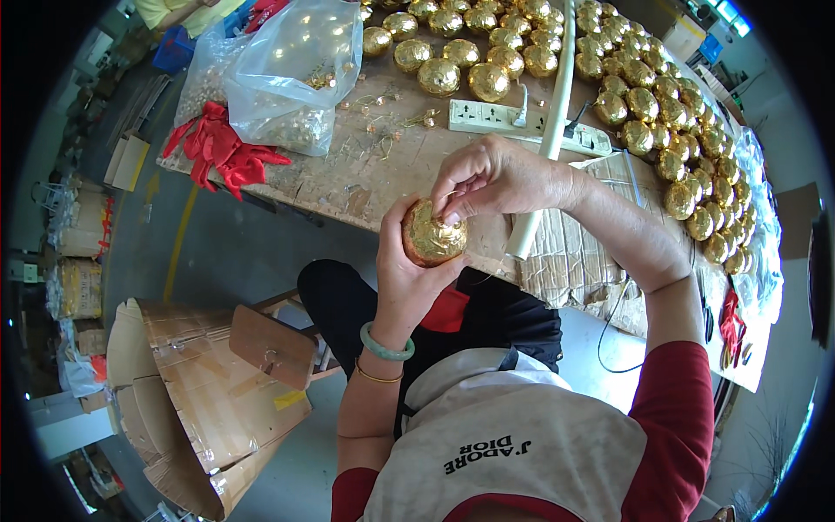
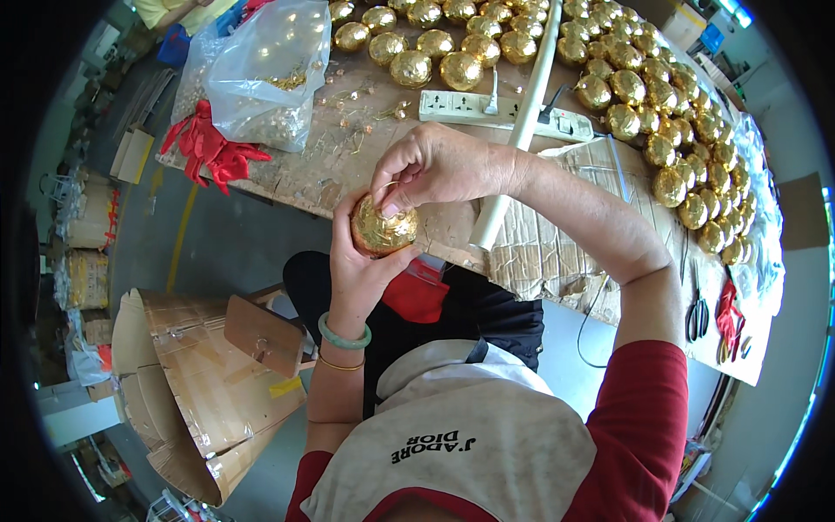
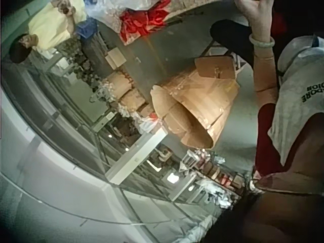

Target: Gluing small hanging loops onto gold-colored ball ornaments using a hot glue gun.

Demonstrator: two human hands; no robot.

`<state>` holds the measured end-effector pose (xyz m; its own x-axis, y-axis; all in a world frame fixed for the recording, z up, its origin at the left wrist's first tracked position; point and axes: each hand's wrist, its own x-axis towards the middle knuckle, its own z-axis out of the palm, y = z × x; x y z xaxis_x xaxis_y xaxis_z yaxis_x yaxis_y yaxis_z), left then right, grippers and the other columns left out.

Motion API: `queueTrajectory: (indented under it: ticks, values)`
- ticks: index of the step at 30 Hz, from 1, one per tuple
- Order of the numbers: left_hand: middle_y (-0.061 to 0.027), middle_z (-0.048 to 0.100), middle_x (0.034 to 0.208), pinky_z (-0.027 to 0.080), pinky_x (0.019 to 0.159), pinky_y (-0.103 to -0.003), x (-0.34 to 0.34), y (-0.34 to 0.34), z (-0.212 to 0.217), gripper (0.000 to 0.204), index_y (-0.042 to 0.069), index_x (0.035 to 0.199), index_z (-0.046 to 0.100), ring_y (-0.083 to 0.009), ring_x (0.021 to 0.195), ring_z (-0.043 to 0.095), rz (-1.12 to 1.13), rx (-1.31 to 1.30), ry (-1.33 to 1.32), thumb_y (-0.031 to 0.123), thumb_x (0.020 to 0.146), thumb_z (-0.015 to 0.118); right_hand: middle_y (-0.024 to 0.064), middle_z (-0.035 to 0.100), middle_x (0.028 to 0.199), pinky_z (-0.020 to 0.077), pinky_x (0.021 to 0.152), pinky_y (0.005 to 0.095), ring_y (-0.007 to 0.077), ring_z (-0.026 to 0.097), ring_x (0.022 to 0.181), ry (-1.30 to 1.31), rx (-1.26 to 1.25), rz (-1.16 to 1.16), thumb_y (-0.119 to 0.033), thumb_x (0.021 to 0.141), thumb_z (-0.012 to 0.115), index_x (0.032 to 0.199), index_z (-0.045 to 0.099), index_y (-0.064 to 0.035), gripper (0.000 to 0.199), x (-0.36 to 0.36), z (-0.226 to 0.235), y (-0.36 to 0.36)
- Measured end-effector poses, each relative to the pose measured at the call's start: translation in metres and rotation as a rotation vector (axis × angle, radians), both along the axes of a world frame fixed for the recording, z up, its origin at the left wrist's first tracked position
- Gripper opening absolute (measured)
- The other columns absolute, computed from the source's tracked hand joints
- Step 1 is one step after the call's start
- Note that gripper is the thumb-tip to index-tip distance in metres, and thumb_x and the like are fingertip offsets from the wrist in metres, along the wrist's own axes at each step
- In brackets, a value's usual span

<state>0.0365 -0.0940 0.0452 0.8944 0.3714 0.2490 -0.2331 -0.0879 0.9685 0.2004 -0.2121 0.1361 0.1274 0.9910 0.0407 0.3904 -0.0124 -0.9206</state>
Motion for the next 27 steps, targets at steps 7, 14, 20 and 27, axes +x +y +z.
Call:
queueTrajectory:
  ticks: [7,14,20,27]
  values:
    - [-0.0096,0.051,0.122,0.048,0.095,-0.032,-0.001,-0.003,0.004,0.075,0.002,0.131,0.040,-0.0167,0.111,0.054,0.017,0.165,0.010,0.001,0.069,0.082,0.0057,0.069,0.091,0.0545,0.076,0.0254,0.0126,0.066,0.087,0.067,-0.068,-0.008,-0.005,0.082,0.074,0.098,0.071,-0.0006,0.017,0.005,-0.004,-0.003]
    - [-0.0104,0.049,0.125,0.049,0.096,-0.033,0.000,0.002,0.006,0.079,0.002,0.134,0.036,-0.0169,0.111,0.054,-0.087,-0.099,0.060,0.003,0.070,0.082,0.0068,0.069,0.101,0.0557,0.078,0.0273,0.0148,0.066,0.094,0.136,-0.021,-0.222,-0.012,0.085,0.071,0.109,0.067,-0.0033,0.025,0.003,-0.005,-0.020]
    - [-0.0089,0.046,0.126,0.048,0.097,-0.032,0.002,0.001,0.023,0.079,0.003,0.134,0.035,-0.0165,0.113,0.052,-0.212,-0.376,0.032,0.010,0.072,0.083,0.0032,0.067,0.106,0.0548,0.074,0.0250,0.0129,0.065,0.097,-0.136,0.031,-0.344,-0.009,0.085,0.071,0.114,0.067,-0.0099,0.029,-0.014,-0.002,-0.028]
    - [-0.0099,0.049,0.122,0.049,0.095,-0.030,-0.001,0.001,0.030,0.074,0.001,0.130,0.035,-0.0162,0.112,0.054,-0.237,-0.283,0.007,0.012,0.075,0.083,0.0082,0.068,0.097,0.0562,0.072,0.0302,0.0179,0.067,0.090,-0.360,0.215,-0.168,-0.002,0.079,0.073,0.103,0.070,-0.0043,0.024,-0.008,0.014,-0.026]
